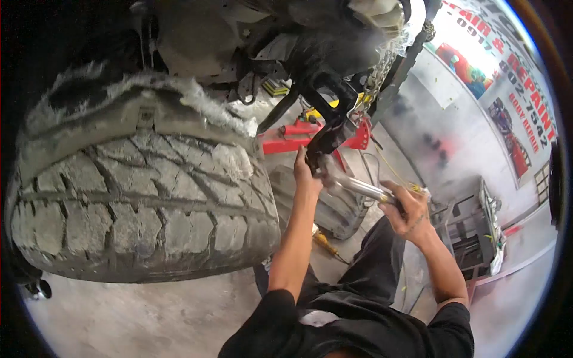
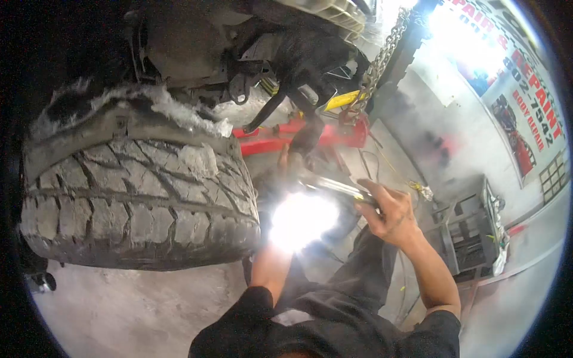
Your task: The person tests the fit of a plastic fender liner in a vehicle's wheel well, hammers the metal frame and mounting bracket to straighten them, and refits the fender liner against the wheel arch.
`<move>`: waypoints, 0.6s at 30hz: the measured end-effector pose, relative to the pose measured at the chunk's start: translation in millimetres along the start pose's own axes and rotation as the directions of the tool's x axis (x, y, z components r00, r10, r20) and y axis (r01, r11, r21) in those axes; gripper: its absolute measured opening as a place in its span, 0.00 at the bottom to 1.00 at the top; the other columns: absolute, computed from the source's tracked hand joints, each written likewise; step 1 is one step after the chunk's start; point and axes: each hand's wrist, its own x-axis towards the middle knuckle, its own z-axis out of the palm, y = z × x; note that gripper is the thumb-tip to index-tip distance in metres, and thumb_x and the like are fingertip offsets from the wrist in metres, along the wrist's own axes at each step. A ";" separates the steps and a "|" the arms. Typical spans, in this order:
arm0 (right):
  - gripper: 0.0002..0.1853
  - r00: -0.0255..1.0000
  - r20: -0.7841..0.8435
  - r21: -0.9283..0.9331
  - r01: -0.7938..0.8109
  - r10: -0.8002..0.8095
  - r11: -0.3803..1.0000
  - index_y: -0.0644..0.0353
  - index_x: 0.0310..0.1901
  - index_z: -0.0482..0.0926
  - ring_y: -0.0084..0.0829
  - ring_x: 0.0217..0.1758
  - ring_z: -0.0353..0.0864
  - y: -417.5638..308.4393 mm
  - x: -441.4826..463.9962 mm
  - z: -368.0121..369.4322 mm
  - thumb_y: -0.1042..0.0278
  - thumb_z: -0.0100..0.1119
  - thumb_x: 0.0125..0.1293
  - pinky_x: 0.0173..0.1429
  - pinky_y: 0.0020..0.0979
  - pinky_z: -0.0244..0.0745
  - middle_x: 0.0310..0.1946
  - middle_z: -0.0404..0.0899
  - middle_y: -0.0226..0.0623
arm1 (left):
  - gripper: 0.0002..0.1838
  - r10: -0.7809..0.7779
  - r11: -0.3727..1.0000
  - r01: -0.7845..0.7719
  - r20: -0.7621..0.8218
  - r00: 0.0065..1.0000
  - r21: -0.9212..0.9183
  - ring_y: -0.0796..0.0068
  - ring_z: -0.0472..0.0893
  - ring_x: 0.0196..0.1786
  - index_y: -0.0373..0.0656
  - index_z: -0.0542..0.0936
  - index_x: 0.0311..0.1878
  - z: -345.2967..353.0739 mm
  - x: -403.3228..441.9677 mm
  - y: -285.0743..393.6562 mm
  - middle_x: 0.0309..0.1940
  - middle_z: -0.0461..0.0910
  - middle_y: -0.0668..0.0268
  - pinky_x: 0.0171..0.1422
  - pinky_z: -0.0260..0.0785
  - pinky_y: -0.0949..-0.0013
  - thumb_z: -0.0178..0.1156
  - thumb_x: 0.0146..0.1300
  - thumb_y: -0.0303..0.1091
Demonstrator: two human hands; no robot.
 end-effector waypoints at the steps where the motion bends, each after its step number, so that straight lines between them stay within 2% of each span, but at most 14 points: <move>1: 0.20 0.993 -0.106 0.041 0.059 -0.054 0.997 0.68 0.52 0.81 0.37 0.23 0.82 12.7 -6.1 6.9 0.70 0.71 0.59 0.32 0.35 0.76 0.24 0.81 0.41 | 0.20 0.026 0.998 -0.019 -0.107 0.994 0.063 0.72 0.83 0.40 0.48 0.80 0.58 -9.7 -8.8 3.4 0.44 0.84 0.68 0.37 0.76 0.63 0.55 0.77 0.52; 3: 0.20 0.979 -0.179 0.177 -0.065 0.097 0.982 0.68 0.52 0.81 0.30 0.22 0.78 32.0 -24.7 21.8 0.70 0.71 0.59 0.30 0.31 0.71 0.22 0.79 0.39 | 0.17 0.208 0.958 -0.195 -0.046 0.977 0.208 0.74 0.81 0.44 0.47 0.78 0.58 -16.7 -10.8 7.3 0.48 0.82 0.68 0.40 0.73 0.66 0.58 0.76 0.48; 4: 0.19 0.963 -0.204 0.249 -0.122 0.175 0.961 0.68 0.52 0.81 0.27 0.21 0.76 39.9 -29.8 33.2 0.70 0.71 0.60 0.29 0.29 0.69 0.22 0.77 0.37 | 0.16 0.270 0.928 -0.269 0.032 0.962 0.257 0.75 0.80 0.45 0.47 0.78 0.58 -20.4 -10.0 16.8 0.49 0.81 0.68 0.41 0.72 0.67 0.59 0.76 0.46; 5: 0.15 0.923 -0.326 0.270 -0.115 0.203 0.956 0.67 0.48 0.81 0.20 0.22 0.67 44.5 -28.2 50.0 0.67 0.69 0.65 0.28 0.26 0.61 0.20 0.72 0.29 | 0.16 0.355 0.871 -0.361 0.080 0.931 0.332 0.75 0.79 0.46 0.46 0.78 0.59 -21.4 -8.5 19.1 0.50 0.81 0.68 0.43 0.71 0.68 0.60 0.75 0.44; 6: 0.14 0.887 -0.258 0.442 -0.244 0.382 0.863 0.67 0.49 0.82 0.19 0.23 0.69 48.9 -26.2 62.2 0.66 0.68 0.67 0.29 0.26 0.62 0.22 0.73 0.28 | 0.16 0.437 0.800 -0.449 0.127 0.891 0.399 0.76 0.79 0.46 0.46 0.78 0.59 -15.4 -12.2 23.2 0.50 0.81 0.67 0.45 0.71 0.69 0.61 0.75 0.42; 8: 0.14 0.749 -0.023 0.708 -0.455 0.662 0.540 0.66 0.51 0.83 0.17 0.26 0.71 54.4 -20.6 81.2 0.65 0.65 0.71 0.31 0.26 0.64 0.26 0.74 0.24 | 0.16 0.630 0.547 -0.610 0.199 0.751 0.573 0.75 0.79 0.49 0.44 0.77 0.60 48.2 -48.1 29.8 0.50 0.81 0.65 0.51 0.71 0.70 0.62 0.75 0.40; 9: 0.13 0.762 -0.077 0.683 -0.430 0.643 0.591 0.66 0.54 0.83 0.13 0.26 0.69 54.8 -12.5 86.2 0.66 0.62 0.74 0.30 0.22 0.60 0.27 0.75 0.21 | 0.17 0.626 0.494 -0.595 0.216 0.750 0.634 0.74 0.79 0.51 0.42 0.77 0.61 59.6 -51.6 33.6 0.51 0.81 0.64 0.52 0.71 0.70 0.61 0.76 0.39; 12: 0.16 0.833 -0.158 0.644 -0.320 0.530 0.695 0.65 0.57 0.82 0.19 0.33 0.77 61.9 20.6 86.2 0.66 0.63 0.73 0.37 0.25 0.70 0.33 0.82 0.28 | 0.18 0.597 0.317 -0.528 0.267 0.756 0.788 0.68 0.80 0.56 0.37 0.76 0.62 66.9 -52.9 40.6 0.54 0.82 0.60 0.57 0.72 0.67 0.60 0.76 0.38; 14: 0.19 0.876 -0.398 0.461 -0.066 0.272 0.885 0.65 0.56 0.82 0.33 0.39 0.82 64.9 52.6 80.8 0.63 0.66 0.69 0.42 0.32 0.73 0.39 0.83 0.37 | 0.20 0.563 0.186 -0.490 0.316 0.764 0.852 0.62 0.81 0.60 0.36 0.76 0.63 58.8 -38.1 39.1 0.56 0.82 0.55 0.61 0.73 0.62 0.59 0.76 0.38; 15: 0.20 0.862 -0.492 0.340 0.063 0.121 0.938 0.65 0.56 0.82 0.39 0.42 0.84 64.9 69.6 77.6 0.62 0.68 0.67 0.44 0.36 0.75 0.42 0.84 0.41 | 0.20 0.568 0.040 -0.483 0.378 0.731 0.875 0.57 0.81 0.60 0.36 0.76 0.63 59.1 -33.3 40.5 0.56 0.82 0.53 0.61 0.73 0.59 0.59 0.76 0.38; 17: 0.22 0.873 -0.486 0.371 0.164 0.041 0.914 0.64 0.56 0.82 0.47 0.55 0.82 58.7 95.3 67.7 0.66 0.68 0.61 0.58 0.43 0.75 0.54 0.82 0.46 | 0.19 0.552 -0.249 -0.420 0.484 0.679 0.873 0.49 0.81 0.60 0.37 0.76 0.63 55.7 -30.1 43.4 0.55 0.82 0.48 0.62 0.73 0.54 0.59 0.75 0.37; 18: 0.23 0.871 -0.490 0.351 0.221 -0.022 0.910 0.63 0.56 0.82 0.49 0.60 0.81 55.1 106.6 63.3 0.68 0.67 0.58 0.63 0.45 0.74 0.57 0.81 0.47 | 0.19 0.577 -0.245 -0.433 0.489 0.654 0.867 0.46 0.80 0.61 0.38 0.77 0.63 55.5 -29.4 40.7 0.55 0.82 0.47 0.63 0.72 0.52 0.60 0.74 0.37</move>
